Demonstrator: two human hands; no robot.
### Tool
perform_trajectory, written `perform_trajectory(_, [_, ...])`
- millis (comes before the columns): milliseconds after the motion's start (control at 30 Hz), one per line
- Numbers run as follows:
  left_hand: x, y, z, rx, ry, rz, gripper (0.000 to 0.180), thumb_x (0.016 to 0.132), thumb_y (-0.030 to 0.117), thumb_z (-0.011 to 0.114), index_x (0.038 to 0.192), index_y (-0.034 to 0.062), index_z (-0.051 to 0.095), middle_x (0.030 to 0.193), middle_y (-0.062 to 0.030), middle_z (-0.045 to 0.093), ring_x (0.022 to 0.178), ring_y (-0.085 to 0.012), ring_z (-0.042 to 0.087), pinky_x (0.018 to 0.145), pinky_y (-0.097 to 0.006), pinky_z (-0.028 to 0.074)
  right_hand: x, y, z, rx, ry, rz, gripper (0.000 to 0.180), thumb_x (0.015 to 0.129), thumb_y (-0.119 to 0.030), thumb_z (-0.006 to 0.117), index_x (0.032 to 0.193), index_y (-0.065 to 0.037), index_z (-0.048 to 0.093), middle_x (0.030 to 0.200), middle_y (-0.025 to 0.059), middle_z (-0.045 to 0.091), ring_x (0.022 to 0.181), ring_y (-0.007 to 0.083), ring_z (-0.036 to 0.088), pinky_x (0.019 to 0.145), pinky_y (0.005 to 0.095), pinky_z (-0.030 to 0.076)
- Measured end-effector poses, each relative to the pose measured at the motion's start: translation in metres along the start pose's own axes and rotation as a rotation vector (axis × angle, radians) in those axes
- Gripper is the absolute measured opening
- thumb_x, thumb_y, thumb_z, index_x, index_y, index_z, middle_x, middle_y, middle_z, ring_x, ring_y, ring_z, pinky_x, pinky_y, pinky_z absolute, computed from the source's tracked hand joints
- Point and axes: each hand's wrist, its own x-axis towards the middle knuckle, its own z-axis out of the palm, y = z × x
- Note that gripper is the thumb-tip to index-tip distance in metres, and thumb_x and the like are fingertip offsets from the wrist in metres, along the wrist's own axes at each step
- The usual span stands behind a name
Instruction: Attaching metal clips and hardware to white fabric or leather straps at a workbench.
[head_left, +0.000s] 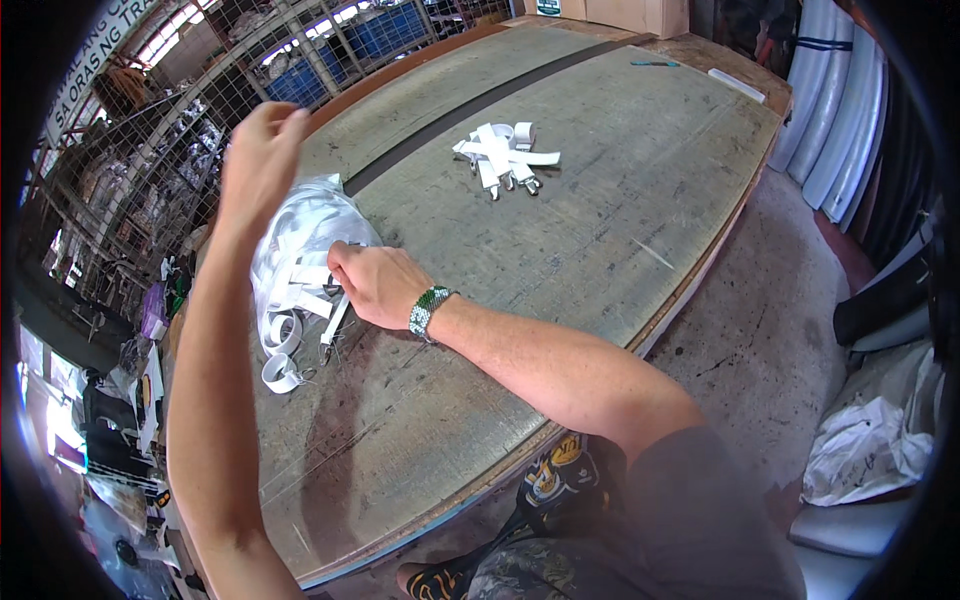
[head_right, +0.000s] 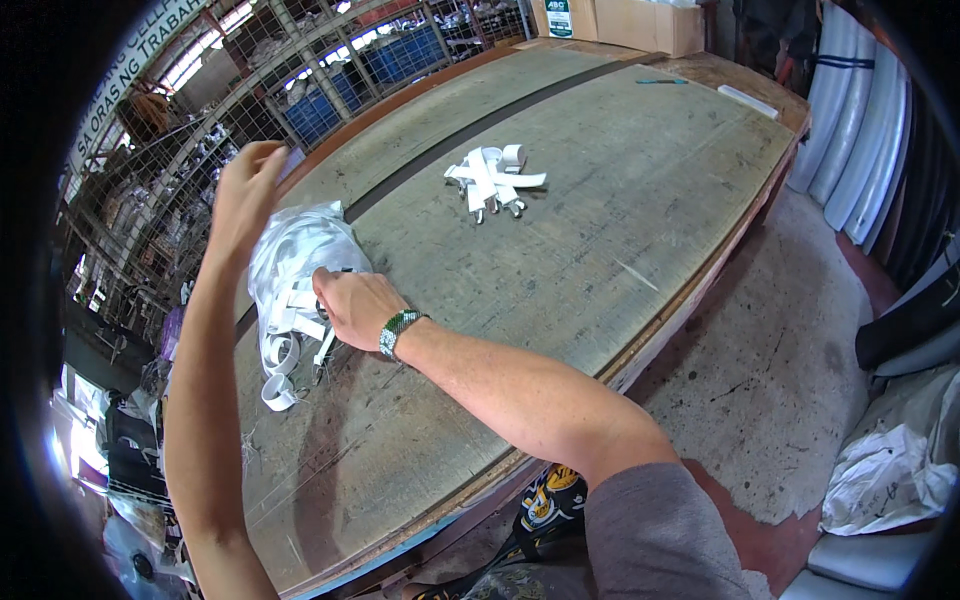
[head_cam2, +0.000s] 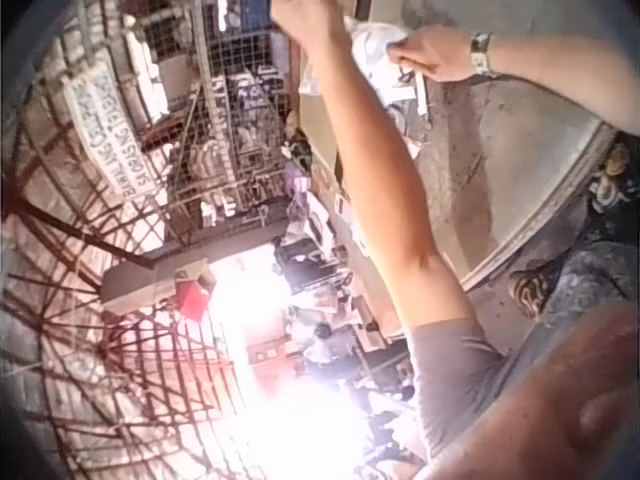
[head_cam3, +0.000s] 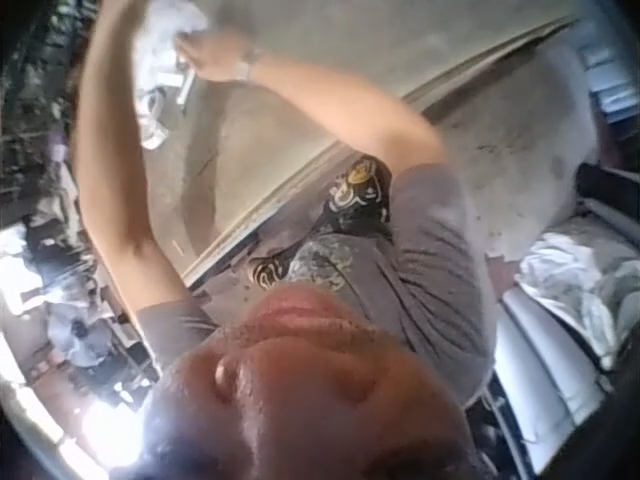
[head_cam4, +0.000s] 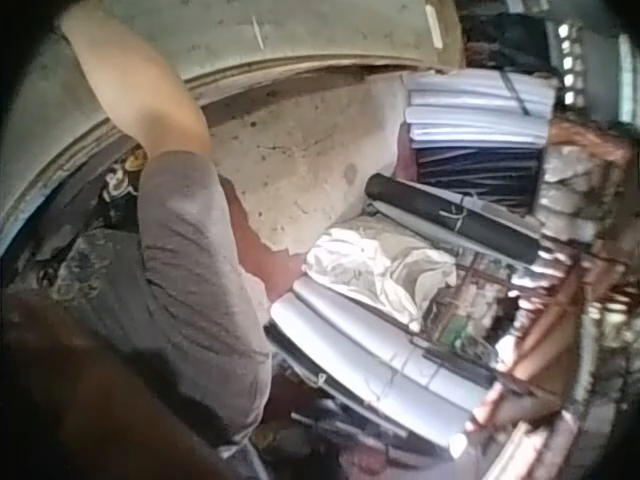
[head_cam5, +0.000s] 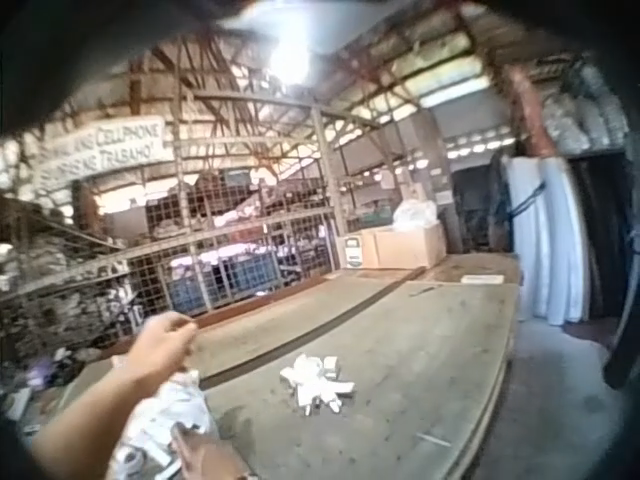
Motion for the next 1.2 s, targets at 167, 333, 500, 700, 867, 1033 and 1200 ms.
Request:
perform_trajectory(167, [-0.06,-0.056,-0.062,0.187,0.142,-0.053,0.037,0.103,0.028,0.061,0.12,-0.004,0.067,0.106,-0.0166,0.073,0.096,-0.0222,0.069,0.089,-0.036,0.053,0.001,0.008,-0.001,0.06,-0.015,0.065,0.017,0.104,-0.022,0.052,0.109,-0.007,0.057,0.083,0.0206,0.07,0.081,0.0443,0.068,0.071,0.0545,0.051])
perform_trajectory(333, [-0.186,-0.076,-0.057,0.113,-0.157,-0.316,0.039,0.102,0.029,0.064,0.123,-0.0031,0.065,0.106,-0.0153,0.072,0.099,-0.0217,0.067,0.089,-0.033,0.053,-0.004,0.015,-0.001,0.041,0.044,-0.013,0.015,0.103,-0.019,0.052,0.109,-0.005,0.057,0.083,0.0235,0.07,0.081,0.0455,0.069,0.072,0.0543,0.052])
perform_trajectory(500, [-0.276,-0.074,-0.041,0.098,-0.144,-0.359,0.044,0.093,0.021,0.073,0.13,-0.0007,0.062,0.137,-0.0231,0.062,0.128,-0.0384,0.059,0.102,-0.042,0.05,0.001,0.002,0.005,0.034,0.003,-0.02,0.015,0.103,-0.021,0.052,0.106,-0.007,0.058,0.085,0.0212,0.07,0.082,0.0431,0.069,0.072,0.0529,0.051])
perform_trajectory(700, [-0.272,-0.068,-0.06,0.176,0.043,-0.26,0.048,0.081,0.012,0.079,0.126,0.0053,0.064,0.131,-0.0224,0.063,0.122,-0.0423,0.061,0.103,-0.046,0.048,0.001,0.011,-0.004,0.038,0.08,-0.042,0.011,0.1,-0.015,0.059,0.105,-0.005,0.061,0.082,0.0158,0.072,0.076,0.0331,0.073,0.068,0.0417,0.054])
perform_trajectory(867, [-0.284,-0.081,-0.077,0.21,-0.186,-0.369,0.036,0.079,0.018,0.082,0.11,0.0025,0.071,0.108,-0.0184,0.07,0.102,-0.0369,0.066,0.09,-0.044,0.051,0.002,0.011,-0.005,0.044,0.065,-0.053,0.011,0.1,-0.011,0.059,0.106,-0.002,0.06,0.08,0.0111,0.072,0.075,0.0251,0.073,0.068,0.036,0.055])
perform_trajectory(1033, [-0.273,-0.08,-0.085,0.212,-0.195,-0.409,0.025,0.08,0.017,0.082,0.095,-0.0012,0.072,0.104,-0.0176,0.068,0.09,-0.0342,0.066,0.084,-0.042,0.051,0.001,0.012,-0.01,0.073,0.052,-0.018,0.011,0.099,-0.012,0.059,0.105,-0.003,0.061,0.085,0.016,0.072,0.078,0.034,0.072,0.07,0.0426,0.054])
perform_trajectory(1200, [-0.271,-0.086,-0.097,0.229,0.247,-0.069,0.031,0.086,0.015,0.08,0.081,-0.0071,0.059,0.098,-0.0137,0.062,0.091,-0.0264,0.06,0.078,-0.037,0.048,0.004,0.005,-0.009,0.094,0.075,-0.03,0.011,0.099,-0.013,0.059,0.104,-0.003,0.061,0.081,0.0153,0.072,0.076,0.0341,0.072,0.069,0.0427,0.054])
